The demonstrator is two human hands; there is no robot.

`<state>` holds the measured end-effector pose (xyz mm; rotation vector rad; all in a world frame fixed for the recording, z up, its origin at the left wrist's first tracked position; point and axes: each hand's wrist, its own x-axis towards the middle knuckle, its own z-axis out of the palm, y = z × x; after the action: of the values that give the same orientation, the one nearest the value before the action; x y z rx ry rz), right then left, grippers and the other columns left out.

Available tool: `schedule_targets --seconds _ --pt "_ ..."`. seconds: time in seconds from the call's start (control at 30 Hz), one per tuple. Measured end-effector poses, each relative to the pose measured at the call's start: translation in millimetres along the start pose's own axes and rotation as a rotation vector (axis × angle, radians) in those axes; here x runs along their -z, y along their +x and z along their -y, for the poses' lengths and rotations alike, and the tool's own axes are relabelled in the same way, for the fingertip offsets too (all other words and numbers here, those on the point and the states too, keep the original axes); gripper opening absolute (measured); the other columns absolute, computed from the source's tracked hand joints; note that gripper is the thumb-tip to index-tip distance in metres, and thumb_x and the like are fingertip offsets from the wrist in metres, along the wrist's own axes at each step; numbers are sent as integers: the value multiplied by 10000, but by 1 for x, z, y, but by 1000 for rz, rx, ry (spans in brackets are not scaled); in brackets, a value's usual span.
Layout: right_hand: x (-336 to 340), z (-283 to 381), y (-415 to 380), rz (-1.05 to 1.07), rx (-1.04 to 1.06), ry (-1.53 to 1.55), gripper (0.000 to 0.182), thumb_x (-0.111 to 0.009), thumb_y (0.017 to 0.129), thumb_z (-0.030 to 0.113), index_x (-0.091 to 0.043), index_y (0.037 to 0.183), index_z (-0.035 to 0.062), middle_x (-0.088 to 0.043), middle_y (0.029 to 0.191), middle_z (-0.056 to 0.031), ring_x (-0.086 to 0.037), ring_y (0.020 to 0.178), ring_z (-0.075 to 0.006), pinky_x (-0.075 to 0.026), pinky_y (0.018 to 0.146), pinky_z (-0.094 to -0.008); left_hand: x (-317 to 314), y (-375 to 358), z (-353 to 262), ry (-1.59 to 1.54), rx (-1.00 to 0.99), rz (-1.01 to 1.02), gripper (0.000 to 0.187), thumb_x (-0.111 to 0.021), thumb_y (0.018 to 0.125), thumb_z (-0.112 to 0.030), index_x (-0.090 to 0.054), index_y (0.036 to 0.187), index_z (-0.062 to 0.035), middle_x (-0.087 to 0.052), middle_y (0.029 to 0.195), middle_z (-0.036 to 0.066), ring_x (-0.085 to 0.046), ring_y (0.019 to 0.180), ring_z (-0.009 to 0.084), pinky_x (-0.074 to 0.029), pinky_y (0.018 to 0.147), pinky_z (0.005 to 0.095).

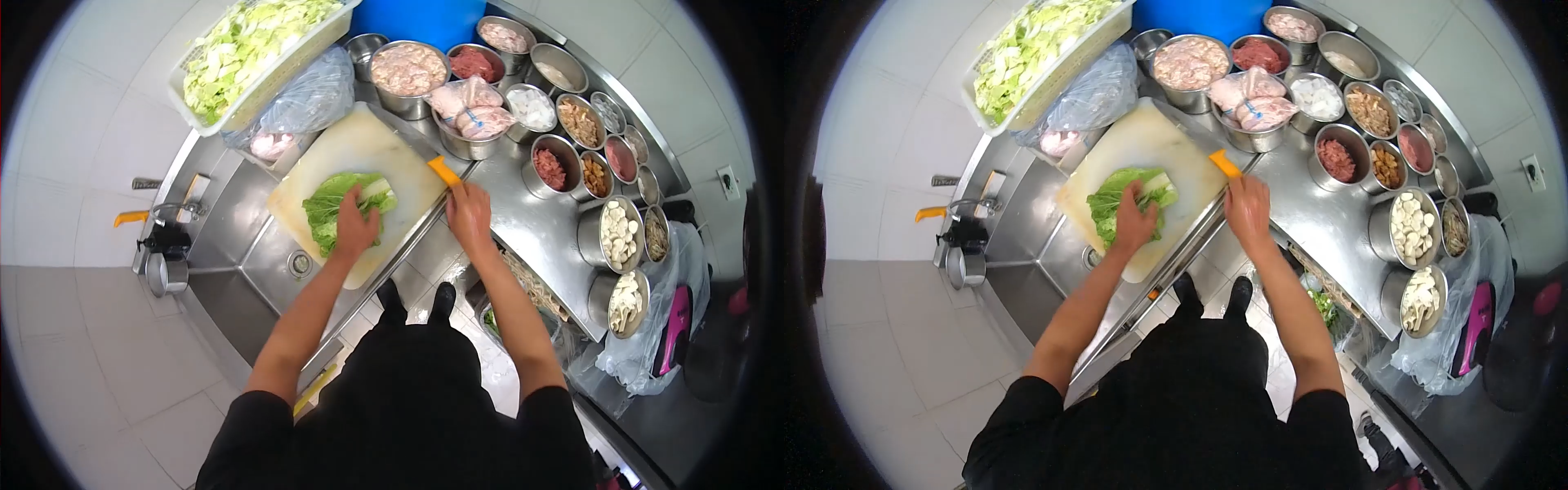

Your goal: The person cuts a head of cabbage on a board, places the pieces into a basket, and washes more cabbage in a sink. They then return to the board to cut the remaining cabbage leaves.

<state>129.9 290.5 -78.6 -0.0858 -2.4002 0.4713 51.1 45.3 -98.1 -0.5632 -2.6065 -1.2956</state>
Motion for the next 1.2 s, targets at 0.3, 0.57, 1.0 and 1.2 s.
schedule_targets --seconds 0.3,0.57,1.0,1.2 --pt "-41 -10 55 668 -293 -80 358 -568 861 188 -495 1179 41 -608 1001 -310 -646 833 -441 -527 697 -505 37 44 39 128 -256 334 360 -648 723 -110 -602 1077 -63 -601 1133 142 -540 1102 332 -397 967 445" --pt "41 93 15 731 -473 84 253 -520 894 194 -489 1046 -5 -628 757 -282 -628 734 -457 -496 669 -550 41 58 16 147 -238 270 338 -634 669 -148 -600 1001 -100 -565 1055 109 -511 1071 303 -362 948 442" --pt "1 120 -19 975 -440 -64 211 -440 896 144 -492 989 -38 -638 771 -288 -644 757 -452 -518 696 -528 13 52 26 119 -360 248 288 -591 625 -113 -584 913 -101 -548 922 76 -522 926 282 -374 844 420" --pt "-2 108 1 870 -402 -19 217 -454 912 180 -486 988 -21 -633 749 -288 -641 742 -462 -512 677 -549 16 52 33 -80 -278 240 305 -601 619 -82 -586 923 -100 -553 934 84 -525 941 291 -372 869 426"
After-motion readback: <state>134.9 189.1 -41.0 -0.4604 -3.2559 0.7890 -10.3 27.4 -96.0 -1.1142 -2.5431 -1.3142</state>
